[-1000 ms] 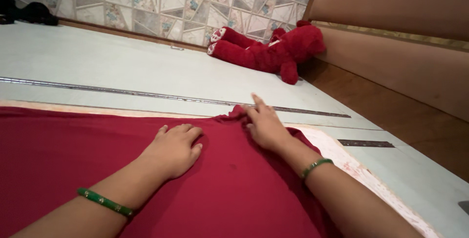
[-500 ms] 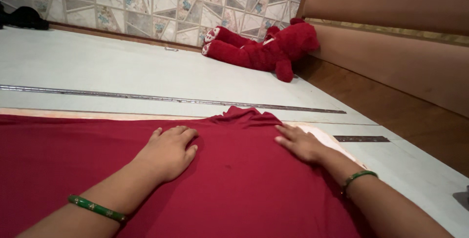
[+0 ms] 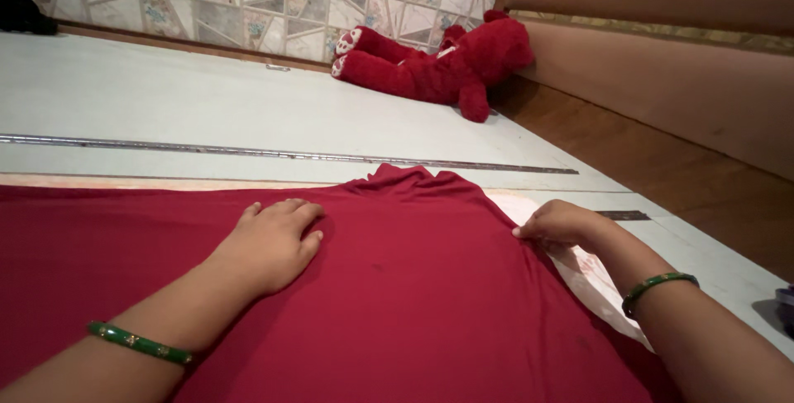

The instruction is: The person folds a purple garment with mirrored circular details and a red t-shirt on a bed.

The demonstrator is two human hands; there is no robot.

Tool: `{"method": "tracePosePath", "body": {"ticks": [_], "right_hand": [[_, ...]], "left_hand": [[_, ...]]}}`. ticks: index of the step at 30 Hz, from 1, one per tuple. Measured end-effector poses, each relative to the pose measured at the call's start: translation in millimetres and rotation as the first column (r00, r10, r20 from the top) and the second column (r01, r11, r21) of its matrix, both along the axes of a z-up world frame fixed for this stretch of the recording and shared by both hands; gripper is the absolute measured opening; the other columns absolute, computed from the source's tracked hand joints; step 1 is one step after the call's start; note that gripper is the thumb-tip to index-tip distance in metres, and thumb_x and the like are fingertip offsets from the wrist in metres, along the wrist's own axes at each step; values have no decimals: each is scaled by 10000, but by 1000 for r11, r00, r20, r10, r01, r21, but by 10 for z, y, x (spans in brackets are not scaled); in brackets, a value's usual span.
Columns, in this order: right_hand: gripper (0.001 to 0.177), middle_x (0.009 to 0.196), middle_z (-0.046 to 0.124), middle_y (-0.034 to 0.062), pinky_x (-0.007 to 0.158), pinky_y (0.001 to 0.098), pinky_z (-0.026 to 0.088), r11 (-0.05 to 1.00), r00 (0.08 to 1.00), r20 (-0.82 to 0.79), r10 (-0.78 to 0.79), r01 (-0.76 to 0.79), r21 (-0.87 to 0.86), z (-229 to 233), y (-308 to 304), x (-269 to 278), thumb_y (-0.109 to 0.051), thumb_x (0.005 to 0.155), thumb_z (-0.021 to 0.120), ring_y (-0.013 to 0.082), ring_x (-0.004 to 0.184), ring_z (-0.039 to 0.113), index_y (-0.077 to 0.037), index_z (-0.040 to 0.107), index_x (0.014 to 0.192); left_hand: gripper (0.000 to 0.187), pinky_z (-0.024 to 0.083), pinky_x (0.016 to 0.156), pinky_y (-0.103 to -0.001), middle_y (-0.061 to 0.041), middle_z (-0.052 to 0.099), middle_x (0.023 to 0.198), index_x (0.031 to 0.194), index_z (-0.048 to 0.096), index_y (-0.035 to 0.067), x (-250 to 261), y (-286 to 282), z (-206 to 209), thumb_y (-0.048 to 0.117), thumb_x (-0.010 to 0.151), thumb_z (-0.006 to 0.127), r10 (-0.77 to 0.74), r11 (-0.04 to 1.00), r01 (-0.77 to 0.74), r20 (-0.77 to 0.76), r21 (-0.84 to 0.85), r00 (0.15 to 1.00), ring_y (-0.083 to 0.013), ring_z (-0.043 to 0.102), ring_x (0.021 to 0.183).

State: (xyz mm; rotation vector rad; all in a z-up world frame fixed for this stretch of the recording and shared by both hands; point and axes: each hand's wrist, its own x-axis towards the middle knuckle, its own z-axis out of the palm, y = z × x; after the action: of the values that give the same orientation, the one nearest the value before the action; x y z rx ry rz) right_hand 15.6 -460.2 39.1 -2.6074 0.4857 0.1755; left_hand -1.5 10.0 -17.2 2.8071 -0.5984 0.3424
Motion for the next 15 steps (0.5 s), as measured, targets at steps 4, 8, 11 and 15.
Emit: {"method": "tracePosePath", "body": {"ticks": [4, 8, 11, 15], "right_hand": [[264, 811, 741, 133, 639, 384, 602, 995, 993, 109, -54, 44, 89, -42, -21, 57, -254, 876, 704, 255, 693, 719, 1, 751, 929], [287, 877, 761, 168, 734, 415, 560, 956, 961, 246, 125, -50, -289, -206, 15, 97, -310, 877, 694, 280, 790, 708, -33, 735, 941], [329, 944, 779, 177, 818, 427, 565, 929, 967, 225, 119, -29, -369, -227, 96, 24, -365, 915, 665, 289, 870, 734, -47, 729, 971], [354, 1089, 759, 135, 909, 432, 542, 869, 992, 116, 58, 7, -495, -82, 292, -170, -437, 974, 609, 275, 1011, 710, -119, 716, 1083]], "left_hand": [[518, 245, 1220, -538, -67, 465, 1521, 1459, 468, 182, -20, 1, 11, 424, 1001, 435, 0, 1000, 0, -5, 20, 1000, -243, 408, 1440], [519, 224, 1233, -532, -59, 453, 1532, 1472, 455, 190, -37, -11, 63, 418, 1006, 424, 7, 1000, -7, -47, 16, 999, -236, 395, 1449], [518, 218, 1237, -531, -58, 446, 1539, 1475, 453, 196, -50, -14, 75, 416, 1007, 420, 11, 1000, -10, -55, 22, 998, -231, 388, 1455], [524, 216, 1238, -527, -61, 442, 1541, 1480, 447, 195, -44, -12, 83, 420, 1008, 419, 16, 999, -14, -61, 29, 998, -232, 384, 1457]]}}
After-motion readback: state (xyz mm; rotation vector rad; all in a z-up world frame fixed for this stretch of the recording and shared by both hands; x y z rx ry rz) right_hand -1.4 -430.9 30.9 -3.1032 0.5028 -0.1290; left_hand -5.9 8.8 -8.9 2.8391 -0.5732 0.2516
